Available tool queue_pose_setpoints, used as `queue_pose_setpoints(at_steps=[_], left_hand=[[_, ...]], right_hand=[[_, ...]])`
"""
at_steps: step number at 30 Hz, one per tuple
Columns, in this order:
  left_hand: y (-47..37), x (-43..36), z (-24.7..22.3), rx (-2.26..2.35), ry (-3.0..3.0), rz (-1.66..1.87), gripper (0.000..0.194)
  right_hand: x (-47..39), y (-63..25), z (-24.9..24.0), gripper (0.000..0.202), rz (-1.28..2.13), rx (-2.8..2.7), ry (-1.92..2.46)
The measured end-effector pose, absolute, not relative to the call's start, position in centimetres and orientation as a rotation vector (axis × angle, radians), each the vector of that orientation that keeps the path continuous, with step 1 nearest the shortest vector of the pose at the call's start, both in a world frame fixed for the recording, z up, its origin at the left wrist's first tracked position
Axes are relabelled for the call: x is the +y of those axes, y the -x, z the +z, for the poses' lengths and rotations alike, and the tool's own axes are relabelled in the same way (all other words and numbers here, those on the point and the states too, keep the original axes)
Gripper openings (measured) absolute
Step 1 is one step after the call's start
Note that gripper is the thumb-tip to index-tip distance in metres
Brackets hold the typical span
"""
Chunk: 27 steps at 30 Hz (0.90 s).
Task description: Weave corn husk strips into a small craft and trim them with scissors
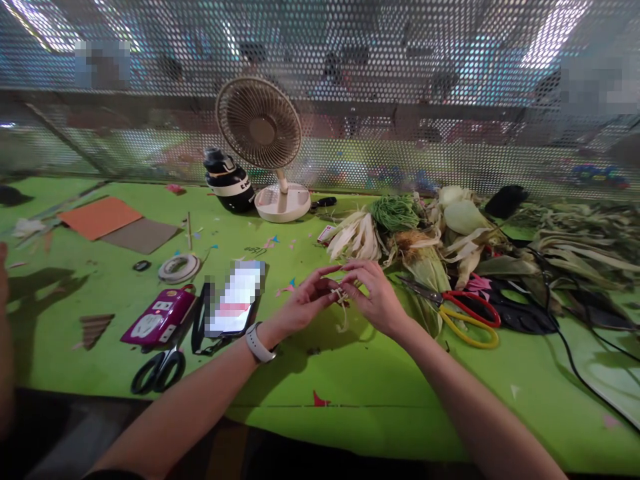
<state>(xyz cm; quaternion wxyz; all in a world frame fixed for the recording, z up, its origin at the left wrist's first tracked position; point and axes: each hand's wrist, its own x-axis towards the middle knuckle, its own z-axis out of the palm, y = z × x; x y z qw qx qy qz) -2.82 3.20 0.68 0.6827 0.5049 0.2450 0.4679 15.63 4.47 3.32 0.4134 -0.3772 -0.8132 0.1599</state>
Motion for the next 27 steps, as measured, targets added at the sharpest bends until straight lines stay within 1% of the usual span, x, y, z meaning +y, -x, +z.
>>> queue_pose_setpoints(at_steps=[4,10,17,20,23,25,27], left_hand=[[3.0,3.4,0.9,0.57,-1.148,1.066,0.049],[3.0,3.2,1.1,0.581,-1.176,1.051,0.048],[2.9,3.0,0.8,0.587,-1.232,1.016,0.046],[2.8,2.8,0.7,0.598,-1.3,1.007,0.039],[2.7,2.5,0.9,0.67,-1.384,1.01,0.028],[2.7,2.4,1.1,0.721,-1.407,1.015,0.019],[2.8,2.3,1.2,0.756,-1.421,1.018,0.012]], right_hand=[[5.0,-16.7,3.8,0.009,0.407,-1.991,0.987],[5.3,-16.9,3.5,0.008,0.427,-2.011,1.041],[4.9,-16.3,3.7,0.009,0.448,-2.016,0.987],[5.0,-16.7,4.1,0.012,0.424,-1.963,1.029],[5.2,-17.0,4.2,0.02,0.392,-1.921,1.149],[5.2,-17.0,4.2,0.026,0.439,-1.982,1.204],[5.1,-16.8,4.2,0.029,0.483,-2.028,1.23]])
